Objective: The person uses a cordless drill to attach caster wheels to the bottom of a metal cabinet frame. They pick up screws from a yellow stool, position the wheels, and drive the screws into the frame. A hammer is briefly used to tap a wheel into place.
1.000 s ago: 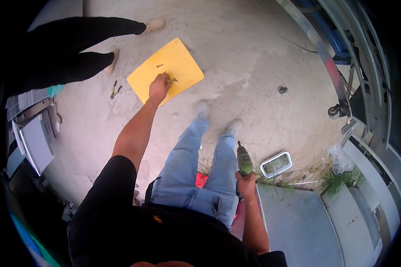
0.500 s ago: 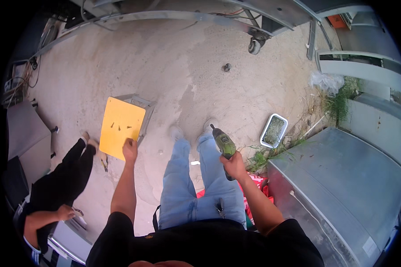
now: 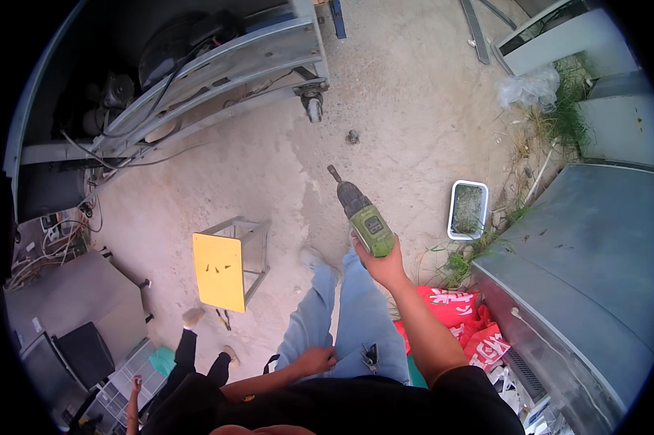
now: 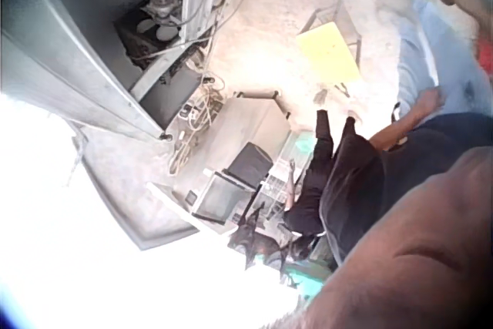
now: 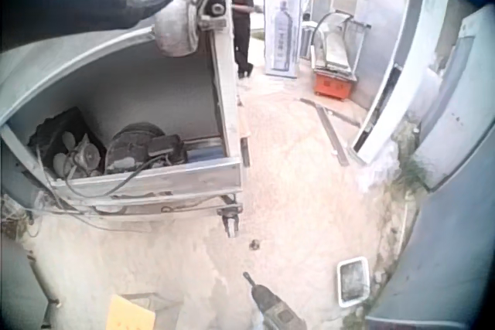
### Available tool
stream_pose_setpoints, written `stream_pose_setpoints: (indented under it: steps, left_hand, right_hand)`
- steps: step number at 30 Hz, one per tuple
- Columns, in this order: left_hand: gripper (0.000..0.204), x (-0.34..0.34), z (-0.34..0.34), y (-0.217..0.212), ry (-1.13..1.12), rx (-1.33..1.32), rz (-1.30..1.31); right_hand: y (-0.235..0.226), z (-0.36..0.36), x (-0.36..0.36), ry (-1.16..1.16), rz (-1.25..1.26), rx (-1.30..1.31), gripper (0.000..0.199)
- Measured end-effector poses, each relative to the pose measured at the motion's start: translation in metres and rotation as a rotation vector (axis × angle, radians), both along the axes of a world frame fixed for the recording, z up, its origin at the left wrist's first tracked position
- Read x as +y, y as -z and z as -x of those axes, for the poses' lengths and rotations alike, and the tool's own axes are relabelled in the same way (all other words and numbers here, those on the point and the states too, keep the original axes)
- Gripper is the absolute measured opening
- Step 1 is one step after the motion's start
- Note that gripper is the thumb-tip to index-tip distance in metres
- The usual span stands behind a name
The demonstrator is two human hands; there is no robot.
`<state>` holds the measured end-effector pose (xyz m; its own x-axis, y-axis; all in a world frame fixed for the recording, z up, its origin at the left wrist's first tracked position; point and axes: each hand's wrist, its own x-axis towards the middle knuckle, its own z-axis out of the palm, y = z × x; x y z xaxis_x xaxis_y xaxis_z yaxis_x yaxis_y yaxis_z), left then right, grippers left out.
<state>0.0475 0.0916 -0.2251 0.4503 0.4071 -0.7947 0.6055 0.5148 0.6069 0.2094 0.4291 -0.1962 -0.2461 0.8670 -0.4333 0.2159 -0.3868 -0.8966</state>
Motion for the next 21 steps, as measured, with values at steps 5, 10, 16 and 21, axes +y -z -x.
stream_pose_setpoints:
  steps: [5, 10, 16, 21]
  left_hand:
    - [0.033, 0.017, 0.012, 0.004, -0.308, -0.009, 0.143]
    - [0.021, 0.117, 0.034, 0.049, -0.417, 0.01, 0.024]
    - [0.005, 0.412, 0.145, 0.082, -0.967, 0.145, -1.018]
    - [0.008, 0.54, 0.181, 0.047, -0.923, 0.131, -1.985]
  right_hand:
    - [0.01, 0.003, 0.048, 0.148, -0.048, 0.175, 0.016]
    - [0.066, 0.002, 0.09, 0.251, -0.075, 0.35, 0.034]
    - [0.165, 0.01, 0.128, 0.212, -0.19, 0.538, 0.045]
    - [0.216, 0.023, 0.156, 0.07, -0.346, 0.616, 0.048]
